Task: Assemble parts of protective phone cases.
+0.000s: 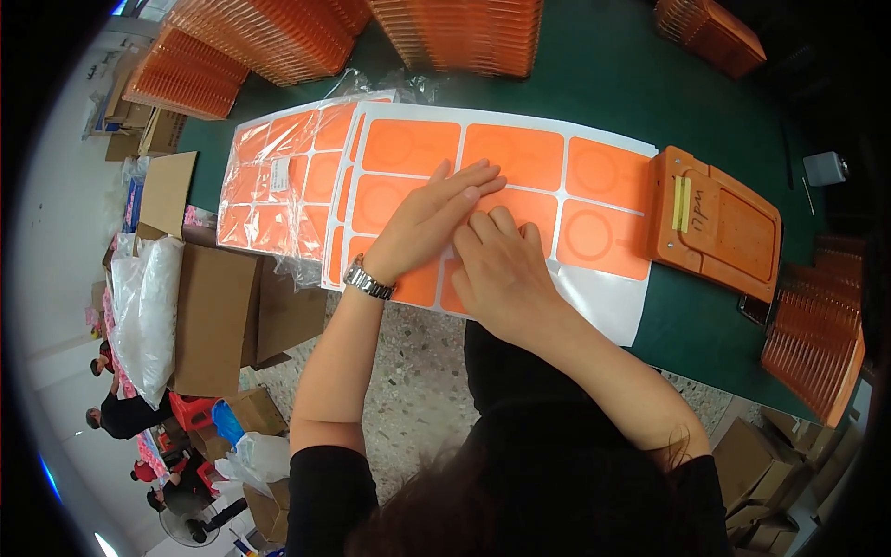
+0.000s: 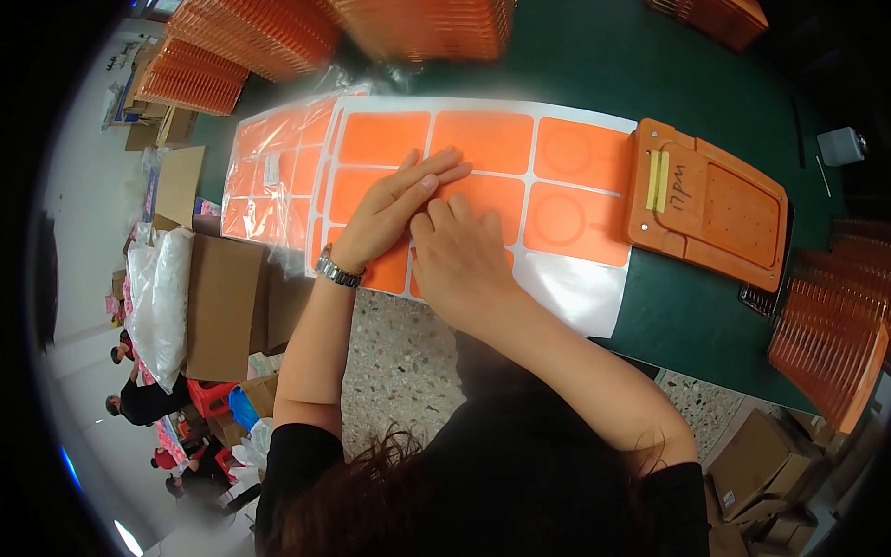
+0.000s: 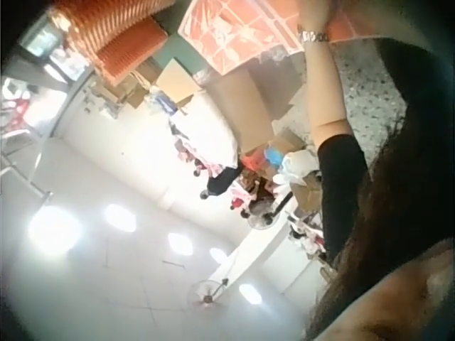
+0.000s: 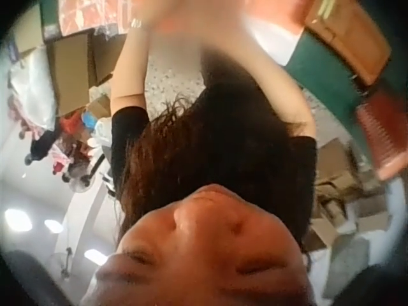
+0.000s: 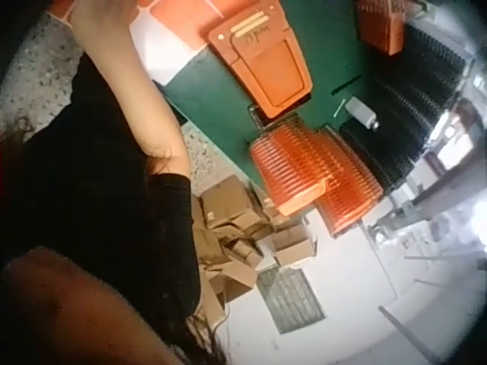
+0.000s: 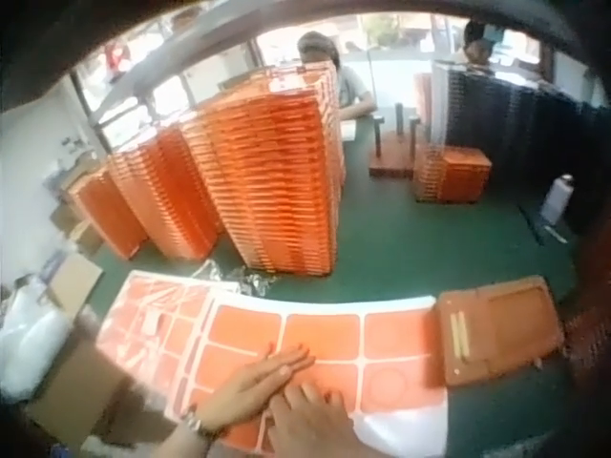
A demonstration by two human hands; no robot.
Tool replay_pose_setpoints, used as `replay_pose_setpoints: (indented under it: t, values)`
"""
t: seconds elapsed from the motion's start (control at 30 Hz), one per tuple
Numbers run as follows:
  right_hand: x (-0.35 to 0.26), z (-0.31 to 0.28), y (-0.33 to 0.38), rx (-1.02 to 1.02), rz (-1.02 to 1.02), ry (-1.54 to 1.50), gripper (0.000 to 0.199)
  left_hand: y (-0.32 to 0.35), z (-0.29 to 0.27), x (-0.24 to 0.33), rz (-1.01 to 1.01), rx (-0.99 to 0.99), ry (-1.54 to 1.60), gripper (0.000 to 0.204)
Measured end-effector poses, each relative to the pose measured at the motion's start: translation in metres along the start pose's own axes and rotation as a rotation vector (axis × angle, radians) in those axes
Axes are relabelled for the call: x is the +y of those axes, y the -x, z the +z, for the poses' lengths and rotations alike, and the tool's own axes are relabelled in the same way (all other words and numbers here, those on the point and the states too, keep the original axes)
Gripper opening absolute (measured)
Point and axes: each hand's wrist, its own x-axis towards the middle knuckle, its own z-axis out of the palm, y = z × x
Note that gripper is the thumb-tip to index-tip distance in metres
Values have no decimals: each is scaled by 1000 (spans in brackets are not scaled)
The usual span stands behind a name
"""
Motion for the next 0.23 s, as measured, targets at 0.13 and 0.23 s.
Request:
replay_pose_setpoints:
  t: [0.13,0.23]
  values:
    - [15,-2,2,-100,-48,-122,18,0,1,0,8,-3,12,43]
    - [28,-5,17,-27,-119,-349,24,0,-1,0,48,-23,-77,44]
